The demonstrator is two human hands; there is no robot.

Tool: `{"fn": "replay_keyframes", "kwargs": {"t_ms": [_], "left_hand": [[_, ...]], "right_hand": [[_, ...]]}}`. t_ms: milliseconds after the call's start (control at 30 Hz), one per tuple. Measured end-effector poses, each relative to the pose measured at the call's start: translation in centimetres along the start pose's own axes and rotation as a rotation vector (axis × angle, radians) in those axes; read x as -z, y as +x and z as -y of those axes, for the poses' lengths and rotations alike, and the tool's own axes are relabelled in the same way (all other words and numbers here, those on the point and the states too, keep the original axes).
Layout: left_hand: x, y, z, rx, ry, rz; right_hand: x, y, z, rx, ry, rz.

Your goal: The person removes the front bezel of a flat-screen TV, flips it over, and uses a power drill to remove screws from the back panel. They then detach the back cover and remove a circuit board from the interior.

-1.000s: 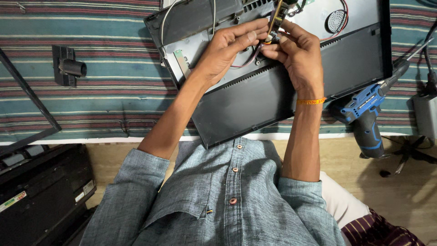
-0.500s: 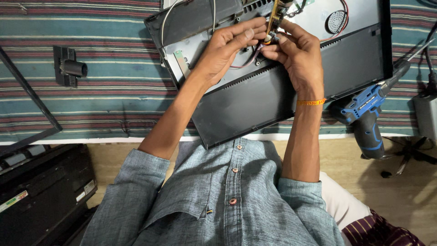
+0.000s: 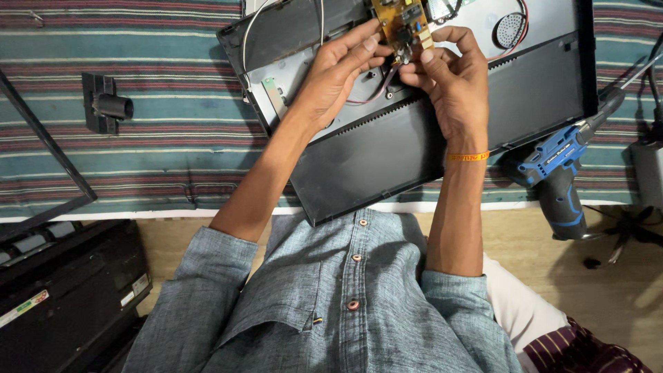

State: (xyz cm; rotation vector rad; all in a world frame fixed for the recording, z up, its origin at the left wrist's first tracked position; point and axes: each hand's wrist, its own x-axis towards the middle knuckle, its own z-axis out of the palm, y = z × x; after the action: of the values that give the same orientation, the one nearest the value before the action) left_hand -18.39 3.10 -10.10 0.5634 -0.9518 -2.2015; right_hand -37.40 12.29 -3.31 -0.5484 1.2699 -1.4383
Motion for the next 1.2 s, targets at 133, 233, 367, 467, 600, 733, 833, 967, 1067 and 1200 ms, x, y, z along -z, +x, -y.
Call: {"fn": "replay_keyframes", "kwargs": {"t_ms": [133,233,367,467,600,733,833,967,1067,1200], "left_hand": [[-0.1,-0.1,-0.2,-0.001,0.049,0.011],[-0.2,-0.3,-0.4,-0.006,0.102,0.027],[-0.1,-0.4,-0.4,-0.019,0.078,0.074],[0.0,-0.4,-0.3,0.026,0.068,0.035],[0.1,-0.4,-0.2,-0.005,-0.033,0.068],[0.1,-0.3,-0.3,0.025,-0.075,-0.02],[0.2,-0.2,-0.5,0.051,-0.13,-0.04],[0.1,-0.2,-0.7,0.063,-0.158,-0.051],[0.1,-0.2,-0.9,0.081,-0.159,-0.058],[0.2,-0.4,-1.0,0.06,-0.13,-0.045]], "right_hand": [[0.1,0.0,-0.2,0.022,-0.015,0.006],[0.3,-0.2,-0.5,0.073,-0.023,0.024],[0.6,-0.5,-1.0,0.127,-0.021,0.089],[0.5,-0.8,-1.1,0.15,-0.05,0.125],[0.1,-1.3,-0.7,0.226,-0.306,0.189],[-0.7,-1.5,-0.4,0.376,-0.617,0.319],[-1.1,-1.7,-0.9,0.468,-0.792,0.311],[-1.2,-2.0,-2.0,0.365,-0.576,0.149],[-1.1,-1.6,-2.5,0.288,-0.367,0.034],[-1.9,-1.9,-2.2,0.392,-0.625,0.019]]}}
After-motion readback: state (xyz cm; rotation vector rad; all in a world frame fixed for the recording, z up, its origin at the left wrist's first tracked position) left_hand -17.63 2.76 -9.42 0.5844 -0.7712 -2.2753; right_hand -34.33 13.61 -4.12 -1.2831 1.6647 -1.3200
